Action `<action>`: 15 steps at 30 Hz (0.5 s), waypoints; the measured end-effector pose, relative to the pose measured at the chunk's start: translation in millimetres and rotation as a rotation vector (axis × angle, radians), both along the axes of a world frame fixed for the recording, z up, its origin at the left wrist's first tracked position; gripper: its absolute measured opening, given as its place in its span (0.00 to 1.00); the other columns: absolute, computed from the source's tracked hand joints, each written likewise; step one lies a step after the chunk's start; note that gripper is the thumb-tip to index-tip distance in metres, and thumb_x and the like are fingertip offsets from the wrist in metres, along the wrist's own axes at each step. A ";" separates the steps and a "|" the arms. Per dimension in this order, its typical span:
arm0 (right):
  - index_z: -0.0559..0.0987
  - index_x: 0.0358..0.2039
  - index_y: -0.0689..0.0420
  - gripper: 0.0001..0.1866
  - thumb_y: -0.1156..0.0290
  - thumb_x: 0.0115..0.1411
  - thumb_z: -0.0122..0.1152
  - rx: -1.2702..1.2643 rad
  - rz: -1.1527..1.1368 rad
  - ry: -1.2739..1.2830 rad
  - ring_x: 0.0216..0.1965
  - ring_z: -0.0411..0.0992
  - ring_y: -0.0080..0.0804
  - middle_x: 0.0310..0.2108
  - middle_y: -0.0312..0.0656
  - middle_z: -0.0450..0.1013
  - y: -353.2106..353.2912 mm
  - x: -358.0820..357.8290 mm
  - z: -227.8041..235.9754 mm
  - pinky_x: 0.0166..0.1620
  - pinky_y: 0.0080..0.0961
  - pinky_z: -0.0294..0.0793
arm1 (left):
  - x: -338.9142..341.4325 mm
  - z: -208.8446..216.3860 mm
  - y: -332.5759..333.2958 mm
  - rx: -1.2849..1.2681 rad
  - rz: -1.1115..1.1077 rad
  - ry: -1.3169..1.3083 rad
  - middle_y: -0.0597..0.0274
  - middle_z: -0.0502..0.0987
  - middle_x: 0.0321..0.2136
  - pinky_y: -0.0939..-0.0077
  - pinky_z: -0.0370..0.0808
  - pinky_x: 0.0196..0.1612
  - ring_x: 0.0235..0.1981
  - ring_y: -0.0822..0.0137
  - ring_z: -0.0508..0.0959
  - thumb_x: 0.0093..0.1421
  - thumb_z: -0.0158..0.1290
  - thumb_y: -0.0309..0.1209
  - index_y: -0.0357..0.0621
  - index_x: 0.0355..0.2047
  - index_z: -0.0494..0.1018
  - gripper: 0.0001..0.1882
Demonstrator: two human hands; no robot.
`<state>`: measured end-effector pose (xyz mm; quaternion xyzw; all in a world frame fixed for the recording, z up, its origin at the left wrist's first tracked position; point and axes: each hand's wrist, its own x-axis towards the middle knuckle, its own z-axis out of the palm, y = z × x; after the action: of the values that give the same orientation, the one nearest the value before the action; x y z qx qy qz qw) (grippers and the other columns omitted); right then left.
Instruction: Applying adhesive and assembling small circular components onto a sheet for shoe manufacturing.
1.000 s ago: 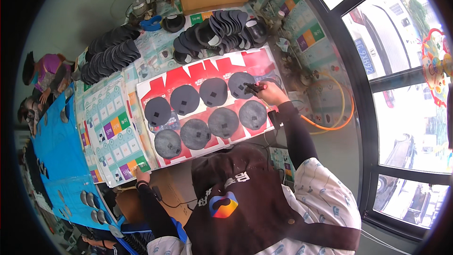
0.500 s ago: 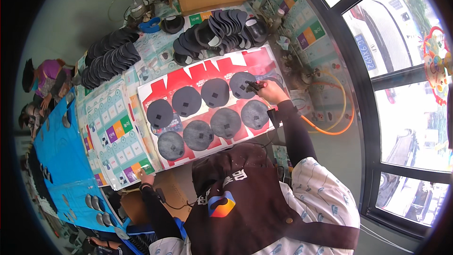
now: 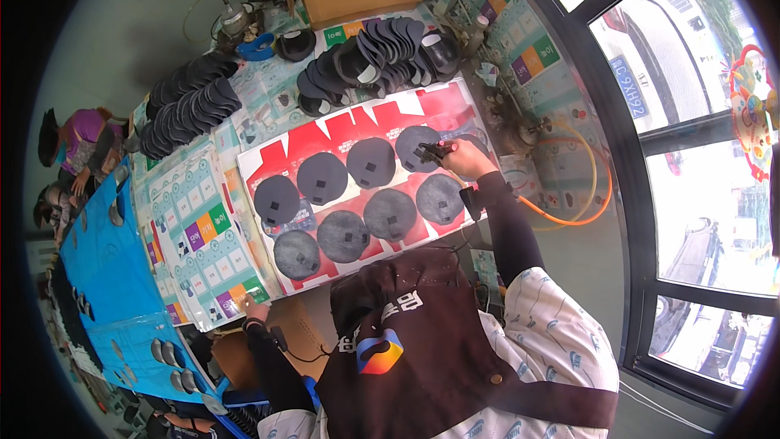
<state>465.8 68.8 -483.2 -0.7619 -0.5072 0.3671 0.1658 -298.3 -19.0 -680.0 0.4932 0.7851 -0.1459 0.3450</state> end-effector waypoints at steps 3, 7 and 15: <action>0.79 0.37 0.64 0.16 0.68 0.49 0.62 -0.019 -0.011 0.025 0.35 0.76 0.56 0.31 0.60 0.76 -3.9 2.0 16.7 0.41 0.39 0.74 | 27.2 26.5 15.3 0.002 0.025 -0.025 0.33 0.59 0.64 0.64 0.55 0.71 0.67 0.40 0.58 0.41 0.66 0.31 0.27 0.71 0.46 0.60; 0.79 0.36 0.64 0.16 0.68 0.49 0.62 0.002 -0.017 0.029 0.36 0.76 0.58 0.31 0.61 0.76 -3.6 -4.9 34.5 0.41 0.40 0.74 | 32.5 35.6 14.4 0.022 0.070 -0.032 0.35 0.58 0.64 0.64 0.56 0.71 0.66 0.41 0.59 0.41 0.66 0.30 0.28 0.71 0.48 0.59; 0.79 0.35 0.64 0.16 0.67 0.48 0.61 0.006 0.061 -0.012 0.39 0.76 0.61 0.33 0.63 0.75 0.3 -9.7 36.4 0.41 0.43 0.74 | 2.0 7.0 0.9 0.073 0.075 -0.005 0.38 0.59 0.64 0.66 0.58 0.70 0.66 0.42 0.61 0.39 0.66 0.27 0.30 0.71 0.51 0.58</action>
<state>456.1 69.0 -446.8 -0.7478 -0.5323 0.3657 0.1540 -296.3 -18.1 -673.0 0.4759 0.8071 -0.1028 0.3338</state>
